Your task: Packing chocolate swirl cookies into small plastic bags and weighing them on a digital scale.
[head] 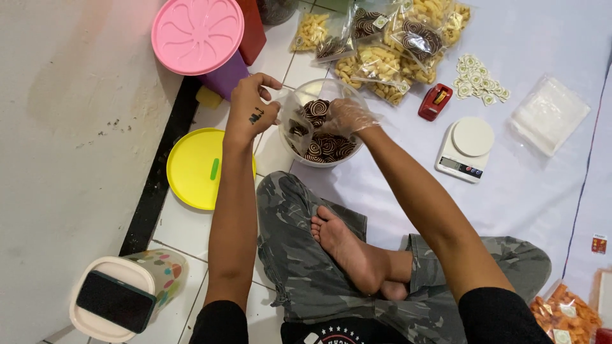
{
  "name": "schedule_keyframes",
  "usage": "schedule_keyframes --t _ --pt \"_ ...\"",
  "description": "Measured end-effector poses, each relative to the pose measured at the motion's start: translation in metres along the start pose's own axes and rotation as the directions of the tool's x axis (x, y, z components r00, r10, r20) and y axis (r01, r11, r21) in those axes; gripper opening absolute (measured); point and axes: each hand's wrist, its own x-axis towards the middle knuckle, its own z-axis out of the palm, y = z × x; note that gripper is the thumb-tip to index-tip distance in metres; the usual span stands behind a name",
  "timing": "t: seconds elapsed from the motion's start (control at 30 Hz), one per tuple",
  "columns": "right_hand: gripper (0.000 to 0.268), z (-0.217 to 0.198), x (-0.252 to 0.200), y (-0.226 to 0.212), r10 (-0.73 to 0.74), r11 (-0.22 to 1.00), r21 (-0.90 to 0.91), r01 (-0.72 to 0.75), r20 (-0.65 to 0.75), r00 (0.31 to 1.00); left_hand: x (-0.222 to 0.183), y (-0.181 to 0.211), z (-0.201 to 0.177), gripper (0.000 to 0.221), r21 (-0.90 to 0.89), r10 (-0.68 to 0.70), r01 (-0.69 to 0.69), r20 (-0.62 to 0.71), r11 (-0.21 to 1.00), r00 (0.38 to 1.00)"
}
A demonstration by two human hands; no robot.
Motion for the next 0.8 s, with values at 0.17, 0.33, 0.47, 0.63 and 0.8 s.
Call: schedule_keyframes --t 0.17,0.33,0.47,0.63,0.8 --pt "0.036 -0.050 -0.041 0.006 -0.115 0.980 0.161 0.120 -0.044 0.992 0.004 0.001 0.012 0.032 0.036 0.081 -0.081 -0.004 0.996 0.997" --pt "0.033 -0.106 -0.115 -0.015 -0.092 0.944 0.286 0.166 -0.255 0.963 0.004 0.007 0.032 0.035 -0.005 0.104 -0.104 -0.013 0.995 0.994" --pt "0.010 -0.117 -0.147 -0.028 -0.346 0.877 0.123 0.465 -0.510 0.787 0.008 0.011 0.047 0.034 -0.017 0.208 -0.209 -0.026 0.978 0.978" --pt "0.009 -0.101 -0.150 -0.058 -0.233 0.937 0.137 0.321 -0.441 0.867 0.015 0.011 0.065 0.031 -0.034 0.134 -0.134 0.003 0.990 0.991" --pt "0.008 -0.105 -0.152 -0.084 -0.140 0.958 0.189 0.214 -0.339 0.930 0.015 0.017 0.068 0.035 -0.057 0.141 -0.139 0.036 0.989 0.989"
